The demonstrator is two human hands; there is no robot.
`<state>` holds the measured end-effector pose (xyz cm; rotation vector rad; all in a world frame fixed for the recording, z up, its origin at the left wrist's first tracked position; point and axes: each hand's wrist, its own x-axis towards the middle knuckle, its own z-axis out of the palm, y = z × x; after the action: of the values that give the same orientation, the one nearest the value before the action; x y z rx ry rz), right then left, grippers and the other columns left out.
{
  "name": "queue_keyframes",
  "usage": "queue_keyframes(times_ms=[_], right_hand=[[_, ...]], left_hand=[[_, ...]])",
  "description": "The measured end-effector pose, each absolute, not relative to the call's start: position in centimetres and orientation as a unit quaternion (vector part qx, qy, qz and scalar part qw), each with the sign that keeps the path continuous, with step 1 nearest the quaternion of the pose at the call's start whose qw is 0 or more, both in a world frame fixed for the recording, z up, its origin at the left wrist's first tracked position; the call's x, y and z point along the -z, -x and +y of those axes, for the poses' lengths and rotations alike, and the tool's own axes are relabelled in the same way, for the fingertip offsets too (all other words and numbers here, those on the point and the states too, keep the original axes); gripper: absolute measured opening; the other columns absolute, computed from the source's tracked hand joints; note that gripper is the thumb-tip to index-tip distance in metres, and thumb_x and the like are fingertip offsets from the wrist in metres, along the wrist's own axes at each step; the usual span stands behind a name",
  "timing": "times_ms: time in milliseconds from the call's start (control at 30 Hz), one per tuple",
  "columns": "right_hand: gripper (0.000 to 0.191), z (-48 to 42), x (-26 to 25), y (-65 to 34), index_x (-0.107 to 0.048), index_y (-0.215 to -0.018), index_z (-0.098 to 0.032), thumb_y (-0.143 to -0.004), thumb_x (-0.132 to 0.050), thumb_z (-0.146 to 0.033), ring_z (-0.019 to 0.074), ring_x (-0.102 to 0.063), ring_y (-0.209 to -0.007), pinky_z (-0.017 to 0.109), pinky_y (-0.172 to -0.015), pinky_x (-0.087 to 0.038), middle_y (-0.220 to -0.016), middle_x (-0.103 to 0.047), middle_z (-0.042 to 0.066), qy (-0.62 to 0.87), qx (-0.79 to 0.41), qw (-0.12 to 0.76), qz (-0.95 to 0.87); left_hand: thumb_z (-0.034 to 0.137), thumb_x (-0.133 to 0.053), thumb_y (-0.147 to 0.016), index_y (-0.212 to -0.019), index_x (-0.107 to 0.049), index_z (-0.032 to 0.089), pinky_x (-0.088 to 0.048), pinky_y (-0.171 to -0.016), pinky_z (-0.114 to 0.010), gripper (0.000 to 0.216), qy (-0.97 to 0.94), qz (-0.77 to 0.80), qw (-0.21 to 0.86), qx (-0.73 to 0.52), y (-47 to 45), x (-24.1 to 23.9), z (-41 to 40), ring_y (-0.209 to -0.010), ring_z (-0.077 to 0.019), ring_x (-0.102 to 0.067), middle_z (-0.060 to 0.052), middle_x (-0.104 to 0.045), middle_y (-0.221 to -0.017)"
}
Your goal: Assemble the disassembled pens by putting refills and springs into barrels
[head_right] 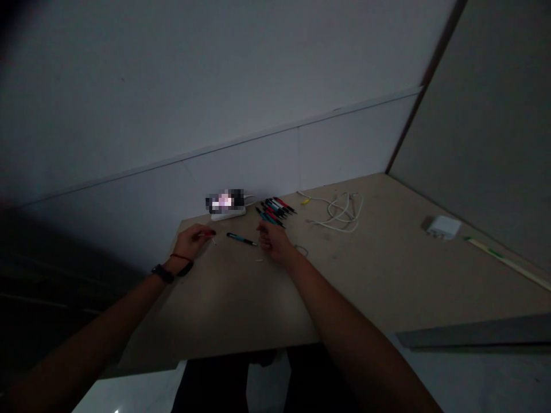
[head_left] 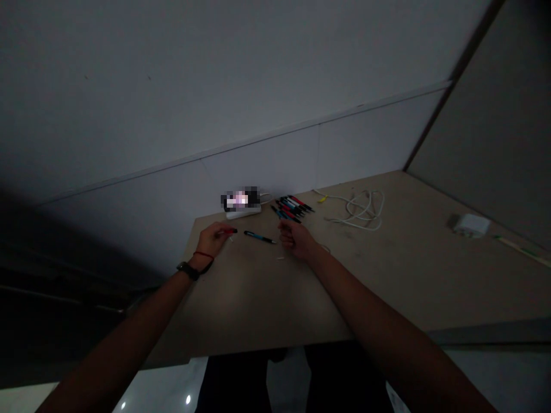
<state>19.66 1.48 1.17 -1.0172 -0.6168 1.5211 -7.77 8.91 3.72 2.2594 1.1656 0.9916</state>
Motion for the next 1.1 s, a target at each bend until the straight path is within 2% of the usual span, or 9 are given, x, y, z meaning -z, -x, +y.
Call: queue_keyframes(times_ms=[133,267,433,500,633,700,767,933,1100], right_hand=[[0.026,1.3,-1.6,-19.7,-0.059,-0.069,-0.02,-0.084,-0.061,-0.043,0.0094,-0.031,-0.043,0.023,-0.043,-0.021,-0.048,-0.039,-0.007,0.531,-0.495,0.517,-0.454],[0.025,0.9,-2.3,-20.4,-0.066,-0.066,-0.02,-0.078,-0.074,-0.04,0.0121,-0.047,-0.057,0.025,-0.055,-0.029,-0.059,-0.056,-0.001,0.551,-0.297,0.394,-0.673],[0.035,0.1,-2.6,-21.4,-0.071,-0.075,-0.021,-0.063,-0.089,-0.048,0.0169,-0.055,-0.063,0.028,-0.058,-0.033,-0.069,-0.064,0.002,0.586,-0.263,0.241,-0.727],[0.041,-0.3,-2.7,-21.7,-0.071,-0.08,-0.021,-0.056,-0.093,-0.047,0.019,-0.058,-0.068,0.028,-0.059,-0.035,-0.078,-0.068,0.004,0.584,-0.268,0.19,-0.742],[0.037,-1.1,-2.9,-22.2,-0.07,-0.084,-0.021,-0.059,-0.091,-0.038,0.0195,-0.06,-0.071,0.028,-0.059,-0.036,-0.083,-0.071,0.004,0.577,-0.293,0.117,-0.754],[0.029,-1.2,-2.8,-22.5,-0.069,-0.081,-0.021,-0.063,-0.088,-0.034,0.0182,-0.06,-0.068,0.028,-0.058,-0.036,-0.077,-0.069,0.002,0.565,-0.314,0.103,-0.756],[0.02,-1.1,-2.4,-22.9,-0.068,-0.077,-0.02,-0.069,-0.084,-0.03,0.0165,-0.059,-0.065,0.027,-0.058,-0.035,-0.072,-0.068,0.001,0.557,-0.338,0.104,-0.752],[0.01,-0.7,-1.2,-22.8,-0.067,-0.076,-0.021,-0.078,-0.075,-0.026,0.0149,-0.056,-0.062,0.027,-0.059,-0.035,-0.068,-0.063,-0.001,0.559,-0.352,0.155,-0.734],[0.01,-1.0,-1.1,-20.6,-0.064,-0.083,-0.022,-0.087,-0.067,-0.03,0.0146,-0.051,-0.06,0.027,-0.059,-0.034,-0.065,-0.056,-0.002,0.584,-0.313,0.184,-0.726]], left_hand=[[0.041,-0.078,-0.076,-0.09,-0.07,0.017,-0.058,-0.095,-0.042,0.029,-0.744,0.392,0.338,-0.423,6.7,-4.8,6.7,-0.1,-0.0249,-0.073,-0.011,-0.077,-0.103],[0.043,-0.084,-0.072,-0.086,-0.065,0.016,-0.058,-0.097,-0.045,0.036,-0.693,0.389,0.392,-0.463,6.0,-5.3,5.4,-0.104,-0.0269,-0.074,-0.012,-0.077,-0.102],[0.038,-0.086,-0.07,-0.087,-0.057,0.017,-0.06,-0.093,-0.044,0.04,-0.659,0.38,0.436,-0.48,5.3,-4.1,4.5,-0.099,-0.0262,-0.076,-0.009,-0.076,-0.095],[0.035,-0.086,-0.071,-0.097,-0.054,0.018,-0.062,-0.087,-0.041,0.044,-0.622,0.385,0.473,-0.49,4.6,-3.1,4.2,-0.093,-0.0249,-0.077,-0.006,-0.075,-0.094],[0.031,-0.08,-0.079,-0.137,-0.037,0.025,-0.065,-0.075,-0.036,0.072,-0.551,0.393,0.533,-0.508,2.2,-1.4,3.6,-0.084,-0.0229,-0.079,-0.004,-0.073,-0.098],[0.033,-0.077,-0.082,-0.144,-0.029,0.028,-0.065,-0.072,-0.035,0.078,-0.529,0.384,0.556,-0.514,1.2,-0.9,3.5,-0.082,-0.0226,-0.079,-0.003,-0.072,-0.098],[0.036,-0.076,-0.083,-0.141,-0.031,0.028,-0.065,-0.071,-0.034,0.073,-0.513,0.367,0.581,-0.515,0.6,-0.6,3.5,-0.083,-0.0238,-0.079,-0.002,-0.072,-0.095],[0.042,-0.077,-0.082,-0.113,-0.041,0.024,-0.063,-0.065,-0.031,0.051,-0.479,0.343,0.642,-0.49,0.9,-0.4,3.5,-0.086,-0.0256,-0.079,-0.005,-0.077,-0.093],[0.041,-0.081,-0.079,-0.097,-0.042,0.022,-0.054,-0.053,-0.023,0.047,-0.467,0.343,0.67,-0.464,1.0,-0.2,3.7,-0.078,-0.0249,-0.079,-0.009,-0.079,-0.091]])
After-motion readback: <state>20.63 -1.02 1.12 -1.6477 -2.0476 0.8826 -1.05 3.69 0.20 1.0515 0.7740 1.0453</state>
